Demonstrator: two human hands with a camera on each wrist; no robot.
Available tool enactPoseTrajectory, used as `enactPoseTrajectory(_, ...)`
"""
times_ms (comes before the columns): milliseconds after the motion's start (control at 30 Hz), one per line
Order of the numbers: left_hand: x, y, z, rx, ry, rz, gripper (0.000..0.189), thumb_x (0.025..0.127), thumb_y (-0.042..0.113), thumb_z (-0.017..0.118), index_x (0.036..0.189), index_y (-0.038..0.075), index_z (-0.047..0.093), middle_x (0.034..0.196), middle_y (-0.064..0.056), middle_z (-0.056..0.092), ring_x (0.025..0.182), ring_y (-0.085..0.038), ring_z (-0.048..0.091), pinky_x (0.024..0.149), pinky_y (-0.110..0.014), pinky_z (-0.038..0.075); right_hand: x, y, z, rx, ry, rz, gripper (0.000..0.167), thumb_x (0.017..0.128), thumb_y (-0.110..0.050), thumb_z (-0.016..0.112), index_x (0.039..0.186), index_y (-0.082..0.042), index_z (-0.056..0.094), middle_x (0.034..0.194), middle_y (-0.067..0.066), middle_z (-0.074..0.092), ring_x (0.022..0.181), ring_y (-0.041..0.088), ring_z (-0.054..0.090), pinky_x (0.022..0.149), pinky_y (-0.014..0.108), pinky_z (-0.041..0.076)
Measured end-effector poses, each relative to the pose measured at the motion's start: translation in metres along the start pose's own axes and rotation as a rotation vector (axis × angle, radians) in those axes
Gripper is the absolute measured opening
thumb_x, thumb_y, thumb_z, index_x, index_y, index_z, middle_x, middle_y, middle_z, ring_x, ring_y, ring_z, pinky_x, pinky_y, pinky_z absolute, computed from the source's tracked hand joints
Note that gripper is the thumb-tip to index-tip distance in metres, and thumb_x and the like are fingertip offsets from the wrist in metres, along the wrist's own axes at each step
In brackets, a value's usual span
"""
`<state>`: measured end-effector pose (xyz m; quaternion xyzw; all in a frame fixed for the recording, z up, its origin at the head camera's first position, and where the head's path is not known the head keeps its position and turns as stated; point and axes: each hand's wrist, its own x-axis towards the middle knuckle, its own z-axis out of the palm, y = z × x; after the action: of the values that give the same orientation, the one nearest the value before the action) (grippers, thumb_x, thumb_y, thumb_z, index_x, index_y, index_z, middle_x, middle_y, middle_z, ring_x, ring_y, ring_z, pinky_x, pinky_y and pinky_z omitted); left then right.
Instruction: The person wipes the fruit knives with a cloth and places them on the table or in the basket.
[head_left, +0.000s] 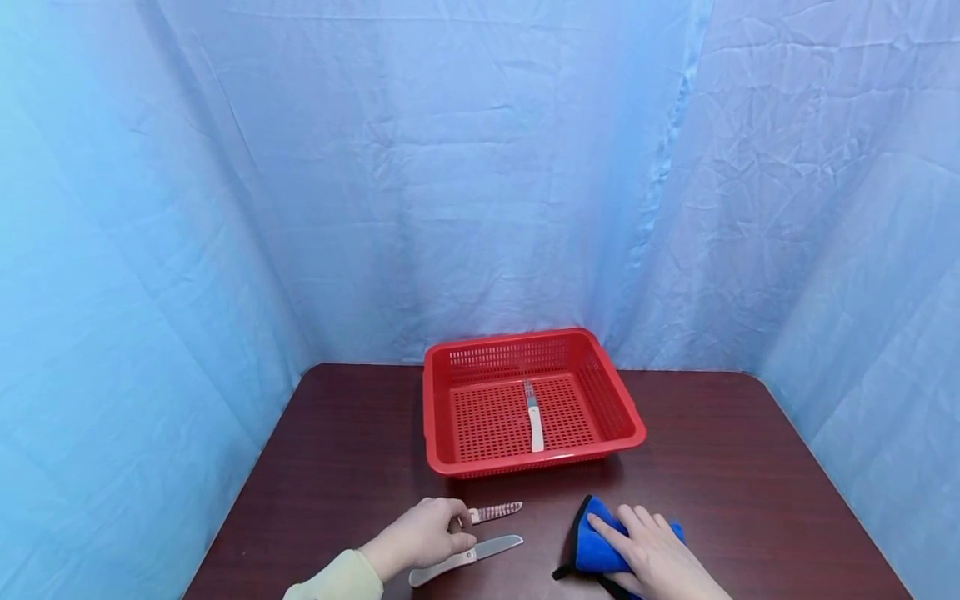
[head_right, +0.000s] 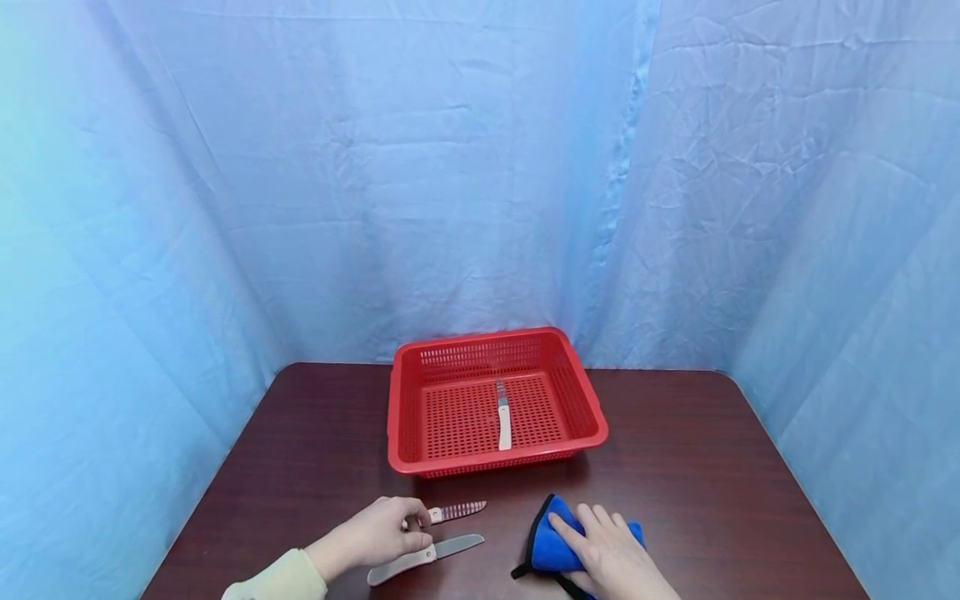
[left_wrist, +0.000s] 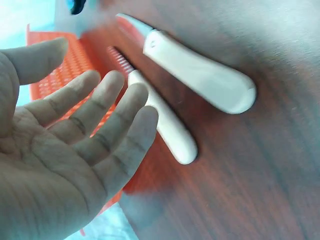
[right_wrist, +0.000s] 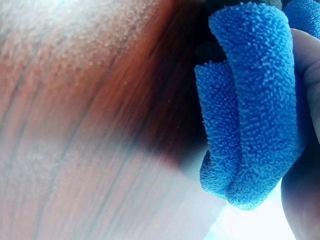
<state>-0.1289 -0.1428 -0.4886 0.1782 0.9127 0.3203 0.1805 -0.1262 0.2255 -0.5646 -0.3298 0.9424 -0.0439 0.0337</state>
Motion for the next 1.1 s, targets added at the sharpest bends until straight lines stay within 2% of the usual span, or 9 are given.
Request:
enactPoseTrajectory(167, -0.004, -0.004, 0.014, 0.153, 0.053, -0.003, 0.013, 0.087, 0.023, 0.077, 0.089, 0.014, 0.069, 0.071, 0.011, 0.049, 0.062, -0.003, 0.043, 0.057, -0.024, 0.038, 0.001, 0.000, 0.001, 0.005, -0.003, 0.010, 0.075, 0.085, -0.057, 0.077, 0.148, -0.024, 0.054, 0.112, -0.003, 0.055, 0.092, 0.014, 0.048, 0.075, 0.038, 0.050)
enactPoseTrajectory(300, -0.007, -0.008, 0.024, 0.252, 0.086, -0.010, 0.015, 0.088, 0.027, 0.076, 0.083, 0.018, 0.065, 0.074, 0.008, 0.049, 0.065, -0.010, 0.045, 0.058, -0.030, 0.039, 0.001, 0.000, 0.001, 0.010, 0.001, 0.004, 0.074, 0.085, -0.057, 0.077, 0.148, -0.025, 0.054, 0.112, -0.003, 0.055, 0.092, 0.014, 0.048, 0.074, 0.037, 0.050)
enactPoseTrajectory(433, -0.009, -0.013, 0.035, 0.342, 0.107, -0.020, 0.016, 0.083, 0.028, 0.079, 0.086, 0.019, 0.066, 0.082, 0.006, 0.055, 0.073, -0.015, 0.050, 0.061, -0.035, 0.044, 0.001, 0.001, 0.001, 0.009, -0.003, -0.001, 0.074, 0.085, -0.059, 0.075, 0.148, -0.025, 0.054, 0.112, -0.003, 0.055, 0.092, 0.014, 0.048, 0.074, 0.038, 0.050)
enactPoseTrajectory(633, -0.010, -0.021, 0.049, 0.481, 0.152, -0.006, 0.033, 0.074, 0.031, 0.088, 0.094, 0.019, 0.065, 0.091, 0.001, 0.058, 0.078, -0.021, 0.055, 0.061, -0.038, 0.049, 0.001, 0.001, 0.003, 0.014, -0.019, 0.020, 0.074, 0.085, -0.058, 0.076, 0.148, -0.025, 0.054, 0.112, -0.003, 0.055, 0.093, 0.014, 0.048, 0.075, 0.039, 0.050)
enactPoseTrajectory(867, -0.008, -0.025, 0.058, 0.575, 0.182, 0.033, 0.041, 0.075, 0.032, 0.089, 0.094, 0.018, 0.056, 0.092, -0.002, 0.055, 0.077, -0.023, 0.053, 0.061, -0.037, 0.049, 0.002, 0.001, 0.004, 0.018, -0.026, 0.028, 0.075, 0.085, -0.058, 0.076, 0.148, -0.025, 0.054, 0.112, -0.003, 0.054, 0.093, 0.015, 0.048, 0.075, 0.040, 0.051)
enactPoseTrajectory(1000, -0.008, -0.026, 0.059, 0.586, 0.206, 0.054, 0.037, 0.079, 0.028, 0.086, 0.095, 0.016, 0.056, 0.090, -0.003, 0.055, 0.075, -0.023, 0.053, 0.060, -0.036, 0.049, 0.002, 0.000, 0.002, 0.019, -0.031, 0.029, 0.075, 0.084, -0.058, 0.077, 0.148, -0.025, 0.054, 0.112, -0.002, 0.055, 0.094, 0.016, 0.049, 0.075, 0.040, 0.051)
enactPoseTrajectory(1100, -0.007, -0.027, 0.059, 0.579, 0.200, 0.053, 0.035, 0.080, 0.027, 0.085, 0.095, 0.015, 0.055, 0.089, -0.003, 0.053, 0.074, -0.023, 0.053, 0.061, -0.036, 0.050, 0.003, 0.000, 0.002, 0.021, -0.039, 0.033, 0.075, 0.084, -0.057, 0.077, 0.148, -0.026, 0.054, 0.113, -0.002, 0.056, 0.094, 0.016, 0.050, 0.076, 0.041, 0.052)
